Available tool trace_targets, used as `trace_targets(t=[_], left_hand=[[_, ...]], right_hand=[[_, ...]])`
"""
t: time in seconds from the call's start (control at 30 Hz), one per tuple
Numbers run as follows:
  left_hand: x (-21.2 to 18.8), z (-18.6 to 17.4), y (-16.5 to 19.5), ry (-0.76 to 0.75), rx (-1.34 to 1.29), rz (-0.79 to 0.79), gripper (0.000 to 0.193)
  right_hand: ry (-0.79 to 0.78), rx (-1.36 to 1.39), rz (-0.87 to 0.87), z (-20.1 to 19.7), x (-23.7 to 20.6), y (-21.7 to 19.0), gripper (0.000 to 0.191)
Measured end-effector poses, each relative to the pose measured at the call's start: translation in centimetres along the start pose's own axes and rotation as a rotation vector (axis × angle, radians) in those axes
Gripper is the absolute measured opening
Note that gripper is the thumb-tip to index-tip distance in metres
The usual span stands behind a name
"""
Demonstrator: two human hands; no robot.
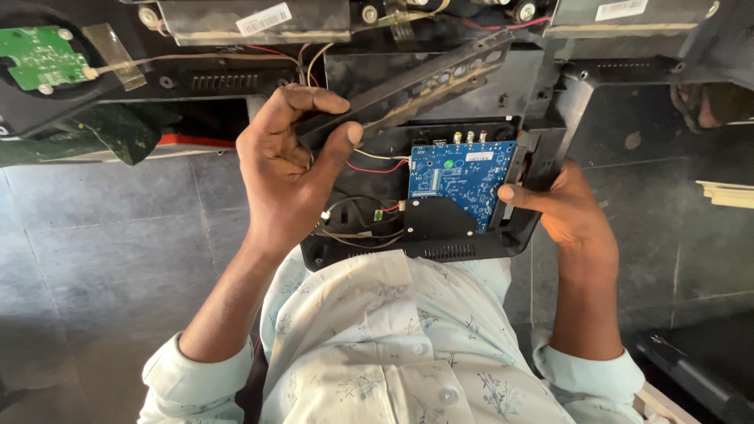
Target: The person holds an opened television chassis on their lap and works on a blue circuit board inside it. They reposition the board, unplug and reroute internal wires, press connectors into place, and align the board against the chassis mounting points by hand.
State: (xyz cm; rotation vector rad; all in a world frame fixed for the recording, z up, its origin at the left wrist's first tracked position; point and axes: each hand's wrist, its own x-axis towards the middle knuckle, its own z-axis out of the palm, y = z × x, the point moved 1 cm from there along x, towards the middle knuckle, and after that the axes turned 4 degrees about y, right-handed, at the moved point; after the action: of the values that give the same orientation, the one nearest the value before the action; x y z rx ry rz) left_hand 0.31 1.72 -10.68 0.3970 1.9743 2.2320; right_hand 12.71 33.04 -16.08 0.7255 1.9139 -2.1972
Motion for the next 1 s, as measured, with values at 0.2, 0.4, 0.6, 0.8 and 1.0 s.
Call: trace_targets(t=[0.2,0.4,0.6,0.8,1.0], left_hand=[[0.1,0.0,-0.3,-0.013,0.061,0.043,0.022],[0.1,0.3,0.0,-0.078,0.074,0.055,0.022],[0.6,1.3,-0.1,-0.131,0.407,0.28,0.023],[0.7,2.5,-0.3,-0.226,0.648,0.512,0.023],[1.3,1.8,-0.3,-0.276,0.873,0.645,0.028]], right_hand=[[0.004,-0.01,0.021,-0.1,0.1,0.1,0.041],[-0.006,-0.007,0.014,-0.1,0.0,0.1,0.042],[-0.007,0.028,0.017,0.2,0.1,-0.2,0.043],[-0.006,0.063,0.013,0.3,0.0,-0.3,0.043],[-0.039,0.032,-0.011,0.2,0.0,-0.2,0.043]])
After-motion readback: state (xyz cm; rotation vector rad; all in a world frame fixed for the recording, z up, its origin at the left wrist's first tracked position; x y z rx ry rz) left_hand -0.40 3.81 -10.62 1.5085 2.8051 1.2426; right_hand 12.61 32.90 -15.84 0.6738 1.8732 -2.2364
